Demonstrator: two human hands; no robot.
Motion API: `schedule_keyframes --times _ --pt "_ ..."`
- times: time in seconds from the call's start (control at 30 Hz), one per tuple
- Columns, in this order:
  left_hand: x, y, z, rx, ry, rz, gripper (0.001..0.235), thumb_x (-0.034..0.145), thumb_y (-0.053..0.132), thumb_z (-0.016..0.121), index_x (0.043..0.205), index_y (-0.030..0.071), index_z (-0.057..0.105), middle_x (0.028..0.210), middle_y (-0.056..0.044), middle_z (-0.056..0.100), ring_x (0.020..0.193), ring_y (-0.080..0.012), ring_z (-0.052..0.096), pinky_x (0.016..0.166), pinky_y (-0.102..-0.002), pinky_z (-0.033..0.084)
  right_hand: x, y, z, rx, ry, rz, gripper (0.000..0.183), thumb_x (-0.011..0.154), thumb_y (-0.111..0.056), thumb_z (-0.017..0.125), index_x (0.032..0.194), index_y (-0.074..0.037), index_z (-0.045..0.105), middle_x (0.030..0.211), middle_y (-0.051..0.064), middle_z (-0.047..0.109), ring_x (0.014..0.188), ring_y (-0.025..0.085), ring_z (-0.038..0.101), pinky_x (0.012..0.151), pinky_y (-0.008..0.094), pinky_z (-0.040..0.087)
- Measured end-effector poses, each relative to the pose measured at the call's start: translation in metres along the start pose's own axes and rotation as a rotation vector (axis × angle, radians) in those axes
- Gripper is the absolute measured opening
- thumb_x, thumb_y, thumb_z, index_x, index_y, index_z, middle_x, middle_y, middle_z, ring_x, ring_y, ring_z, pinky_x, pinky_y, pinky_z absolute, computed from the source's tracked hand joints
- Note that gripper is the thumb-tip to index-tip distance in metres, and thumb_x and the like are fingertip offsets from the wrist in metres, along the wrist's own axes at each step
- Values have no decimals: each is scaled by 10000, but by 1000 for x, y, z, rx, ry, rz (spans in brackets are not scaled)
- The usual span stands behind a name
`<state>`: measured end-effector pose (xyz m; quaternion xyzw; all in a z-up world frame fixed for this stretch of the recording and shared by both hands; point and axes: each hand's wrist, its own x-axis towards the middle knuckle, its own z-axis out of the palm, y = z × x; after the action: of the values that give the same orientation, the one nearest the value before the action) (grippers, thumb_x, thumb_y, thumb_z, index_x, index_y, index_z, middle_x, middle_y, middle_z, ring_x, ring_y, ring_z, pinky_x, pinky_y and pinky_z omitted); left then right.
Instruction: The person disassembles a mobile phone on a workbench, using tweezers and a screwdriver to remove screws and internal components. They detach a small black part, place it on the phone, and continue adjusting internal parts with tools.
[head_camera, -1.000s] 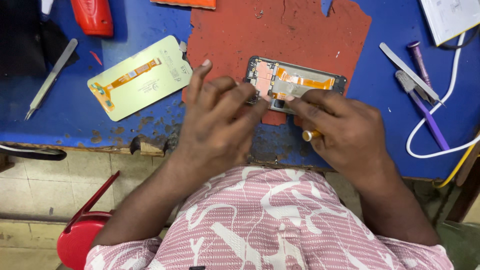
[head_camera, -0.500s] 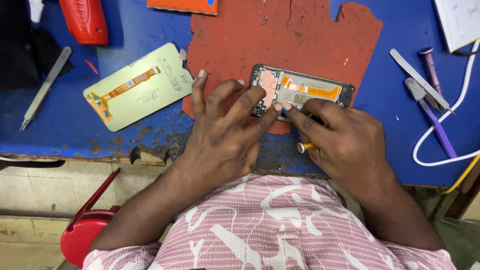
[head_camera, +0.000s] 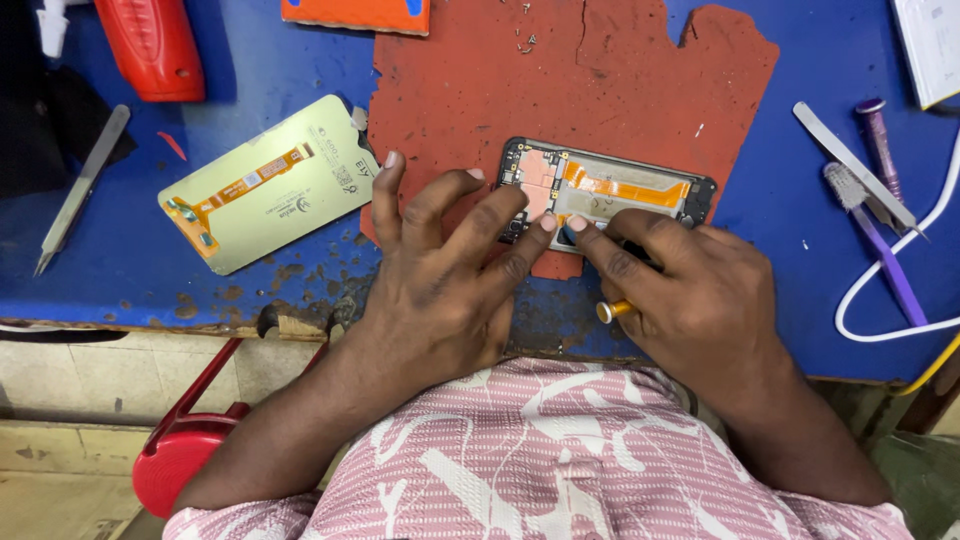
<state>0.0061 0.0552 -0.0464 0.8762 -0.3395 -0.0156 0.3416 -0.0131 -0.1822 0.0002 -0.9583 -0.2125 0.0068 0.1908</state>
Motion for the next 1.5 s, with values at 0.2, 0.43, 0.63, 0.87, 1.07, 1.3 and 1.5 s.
schedule_keyframes --times 0.2,0.43,0.63,0.87,1.07,1.3,1.5 --pt "2 1 -1 1 13 -13 464 840 66 736 1304 81 738 1365 -93 527 1340 -325 428 1211 -684 147 3 -1 -2 21 17 14 276 838 -96 840 1111 -104 801 1021 50 722 766 184 689 652 354 543" --pt "12 5 0 -23 96 -51 306 964 92 752 1267 57 725 1296 -70 580 1306 -291 469 1243 -621 187 1 -3 -10 177 153 148 156 923 19 781 1060 -43 738 940 82 705 744 158 710 625 296 566" --pt "17 8 -3 -116 168 -38 120 989 136 781 1070 86 708 1160 -35 612 1220 -246 567 1256 -636 185 -25 32 -29 1 207 435 171 959 -40 860 979 30 705 878 135 697 648 196 634 547 321 469" --pt "21 6 -4 -39 147 -26 185 948 30 757 1130 50 728 1170 -57 595 1187 -254 558 1235 -633 244 -44 45 -32 -266 118 361 236 914 -16 847 1117 -13 729 1001 130 712 839 261 718 720 355 564" --pt "30 13 -7 83 110 45 208 850 11 740 1057 18 726 1136 -86 585 1180 -284 549 1182 -657 263 -34 34 -43 -154 165 413 292 880 -118 912 1094 -38 731 1045 132 692 887 290 698 750 388 559" --pt "37 23 -12 139 59 18 103 921 15 673 1024 22 676 1088 -107 549 1169 -297 511 1159 -606 291 -39 37 -45 -217 253 286 273 869 -91 919 1057 -22 733 1053 123 713 969 296 676 832 395 548" --pt "40 26 -12 146 68 -12 134 959 116 678 1045 18 647 1069 -141 505 1097 -315 472 1000 -539 335 -45 43 -39 -114 365 219 222 984 -31 875 961 -7 655 1008 105 725 897 271 691 806 356 542"
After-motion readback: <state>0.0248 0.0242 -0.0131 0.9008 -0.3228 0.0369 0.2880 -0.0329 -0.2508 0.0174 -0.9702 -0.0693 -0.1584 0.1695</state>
